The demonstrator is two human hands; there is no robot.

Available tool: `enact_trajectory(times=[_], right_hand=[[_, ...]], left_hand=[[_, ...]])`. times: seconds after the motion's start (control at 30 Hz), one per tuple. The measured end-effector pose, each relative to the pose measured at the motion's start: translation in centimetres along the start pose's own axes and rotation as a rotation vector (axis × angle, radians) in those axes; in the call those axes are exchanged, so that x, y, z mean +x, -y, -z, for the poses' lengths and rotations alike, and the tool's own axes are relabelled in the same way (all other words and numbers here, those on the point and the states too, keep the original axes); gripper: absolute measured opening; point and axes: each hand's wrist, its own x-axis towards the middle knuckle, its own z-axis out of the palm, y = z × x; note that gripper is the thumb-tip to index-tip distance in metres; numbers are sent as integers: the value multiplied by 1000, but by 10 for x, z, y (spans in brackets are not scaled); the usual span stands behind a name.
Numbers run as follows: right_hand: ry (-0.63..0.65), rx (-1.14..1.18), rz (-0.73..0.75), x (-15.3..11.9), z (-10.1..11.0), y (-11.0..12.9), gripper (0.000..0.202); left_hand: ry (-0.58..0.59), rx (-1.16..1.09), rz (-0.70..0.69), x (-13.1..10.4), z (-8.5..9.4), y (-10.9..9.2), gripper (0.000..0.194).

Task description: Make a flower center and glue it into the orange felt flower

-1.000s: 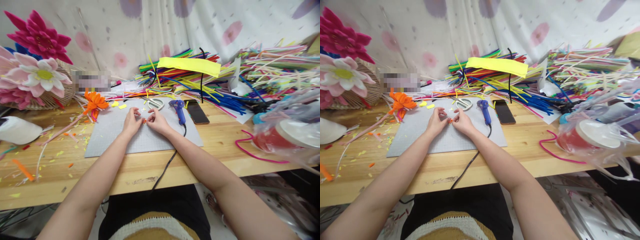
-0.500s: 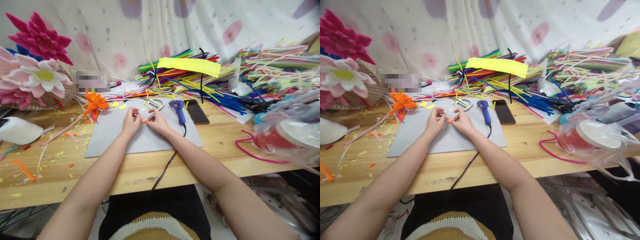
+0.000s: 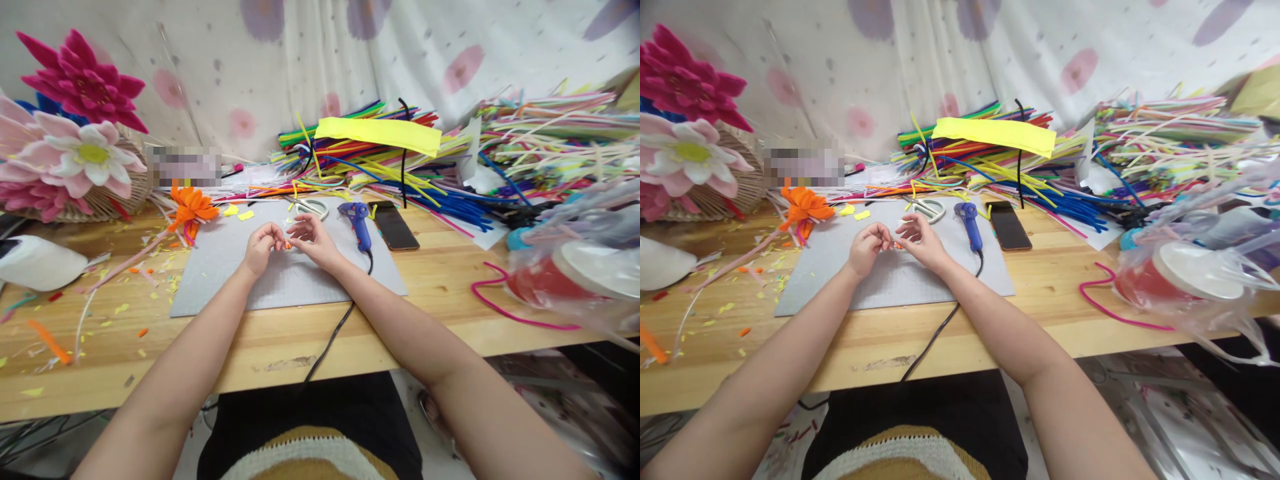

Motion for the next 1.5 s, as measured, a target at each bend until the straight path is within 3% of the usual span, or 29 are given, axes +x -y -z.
enact_trajectory(times=[0.27,0.47,0.67,0.73,0.8,0.87,0.93,1.13,1.33,1.5], right_hand=[[-2,-112,51,-1,0,-5,34],[34,-160,178,-3,1,-5,39],[31,-243,131,-5,1,-3,29],[-22,-296,97,-4,3,-4,29],[-67,-380,63,-3,6,-5,30],[-63,-473,44,-3,9,-5,31],[-25,-556,46,-4,10,-4,32],[39,-676,112,-5,7,-3,33],[-53,-580,201,-4,8,-6,36],[16,-553,192,-3,9,-8,36]], left_hand=[[31,26,-32,-2,-1,-2,18],[50,40,-69,0,2,5,16],[108,139,-148,-2,2,13,19],[31,194,-176,-2,2,12,26],[-150,295,-193,-1,3,12,33],[-329,425,-214,1,4,14,36],[-400,538,-250,3,6,18,38],[-366,740,-301,9,5,33,47],[-383,744,-263,10,5,35,43],[-392,732,-230,10,7,36,41]])
